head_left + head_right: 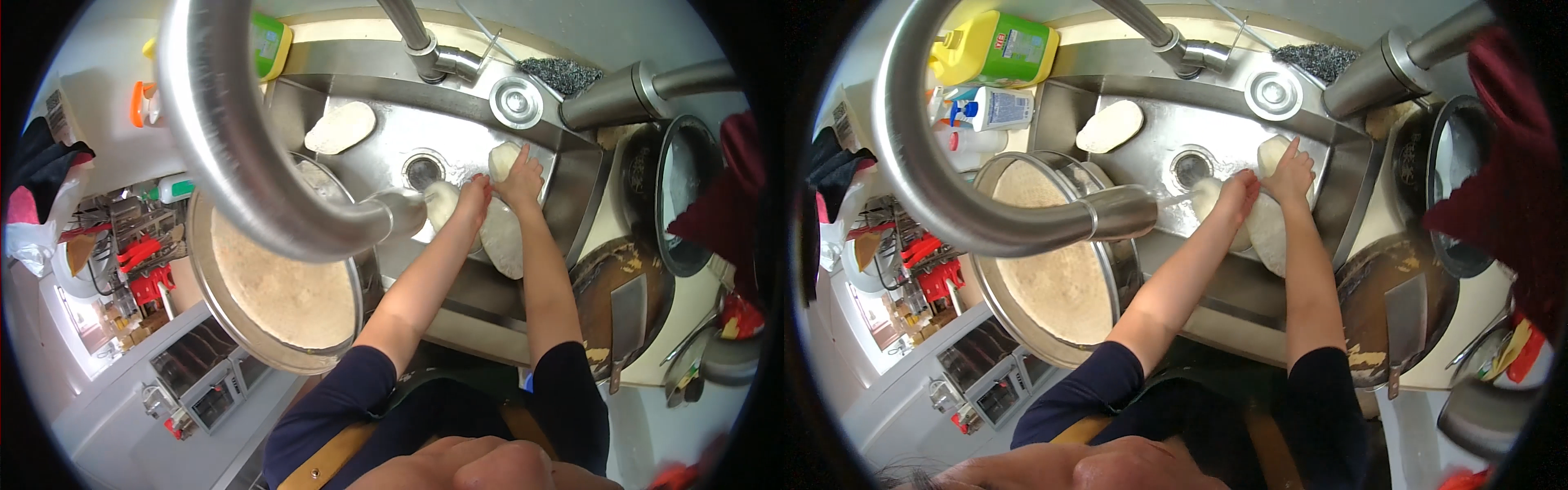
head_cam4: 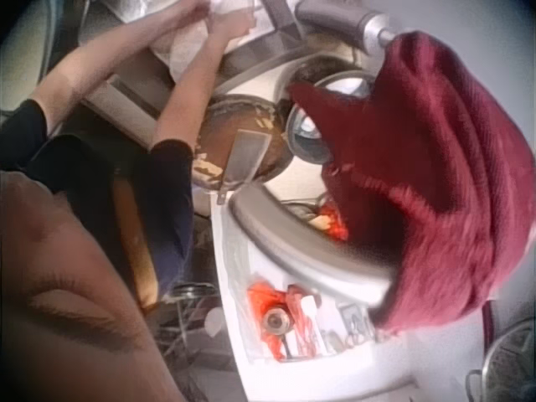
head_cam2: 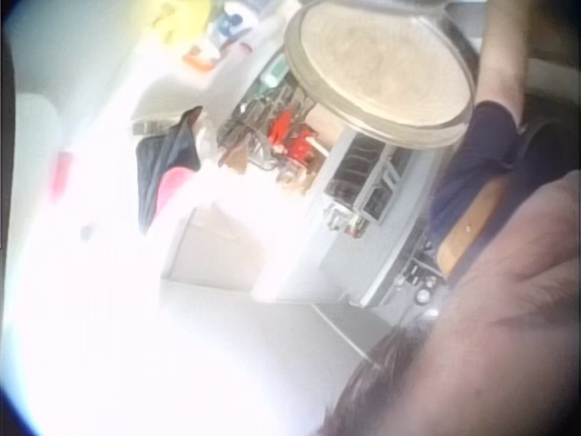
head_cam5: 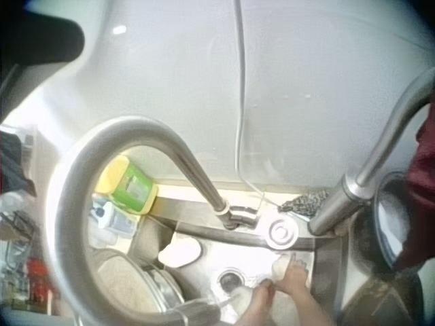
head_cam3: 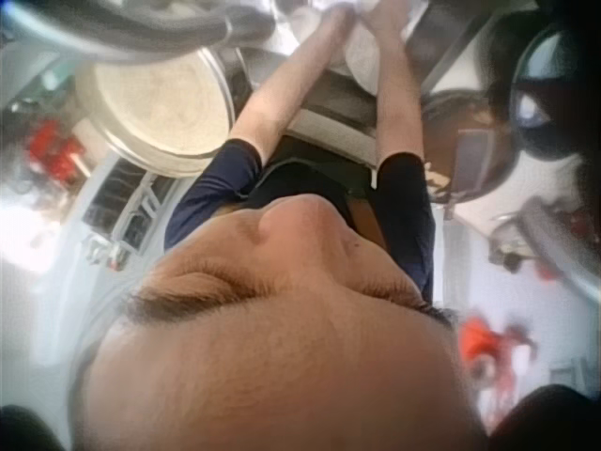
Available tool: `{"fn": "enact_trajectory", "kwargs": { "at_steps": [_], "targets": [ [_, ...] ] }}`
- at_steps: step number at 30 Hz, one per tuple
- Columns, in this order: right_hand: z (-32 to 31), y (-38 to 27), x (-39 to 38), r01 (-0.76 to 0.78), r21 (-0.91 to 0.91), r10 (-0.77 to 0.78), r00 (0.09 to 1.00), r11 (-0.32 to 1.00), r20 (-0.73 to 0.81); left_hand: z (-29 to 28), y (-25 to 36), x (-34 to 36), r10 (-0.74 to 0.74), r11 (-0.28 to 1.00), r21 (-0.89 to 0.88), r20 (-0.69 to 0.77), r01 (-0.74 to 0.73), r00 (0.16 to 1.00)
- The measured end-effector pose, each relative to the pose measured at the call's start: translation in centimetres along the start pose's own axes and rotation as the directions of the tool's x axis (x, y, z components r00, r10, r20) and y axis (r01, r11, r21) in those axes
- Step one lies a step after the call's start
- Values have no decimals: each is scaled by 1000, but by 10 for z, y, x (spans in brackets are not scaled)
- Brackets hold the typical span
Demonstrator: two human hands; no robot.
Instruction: The person picks up a metal steamer tray and places a cloth liner inside it. They سپس wash several dough pieces in the sink, place one on a cutting board, slice it into segments using a cleaver, and transfer the pieces into a large pot.
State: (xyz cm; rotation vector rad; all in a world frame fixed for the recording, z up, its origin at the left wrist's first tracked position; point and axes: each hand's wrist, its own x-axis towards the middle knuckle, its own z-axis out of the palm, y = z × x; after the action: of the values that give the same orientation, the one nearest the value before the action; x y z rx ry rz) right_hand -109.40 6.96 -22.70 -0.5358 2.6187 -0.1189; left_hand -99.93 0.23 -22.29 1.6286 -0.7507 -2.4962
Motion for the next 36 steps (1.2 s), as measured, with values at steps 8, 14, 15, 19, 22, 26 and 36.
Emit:
{"fn": "enact_trajectory", "kwargs": {
  "at_steps": [8, 14, 15, 19, 22, 26, 36],
  "targets": [
    [-18, 27, 32, 20, 312, -74, 984, 950, 162, 24, -2, 11, -113, 983, -107, 266, 146, 957],
    [-23, 15, 36, -145, 825, -294, 889, 546, 352, 47, 7, -42, 3, 993, -109, 399, 44, 917],
    [-11, 11, 43, -129, 847, -350, 871, 516, 345, 39, 4, -35, 89, 993, -115, 453, -41, 887],
    [39, 2, 50, 165, 642, -369, 909, 749, 196, 19, 8, -52, 29, 998, 43, 257, -42, 966],
    [4, -39, 16, 209, 328, -296, 924, 921, 243, -19, 2, -66, 64, 990, 125, 62, -71, 996],
    [41, -35, 33, 76, 454, -141, 984, 888, 110, -25, 5, -77, 193, 980, 101, -243, -174, 950],
    [70, -62, 23, 192, 743, -453, 876, 642, 165, -148, 74, 78, 532, 846, 268, -379, -461, 757]
  ]
}}
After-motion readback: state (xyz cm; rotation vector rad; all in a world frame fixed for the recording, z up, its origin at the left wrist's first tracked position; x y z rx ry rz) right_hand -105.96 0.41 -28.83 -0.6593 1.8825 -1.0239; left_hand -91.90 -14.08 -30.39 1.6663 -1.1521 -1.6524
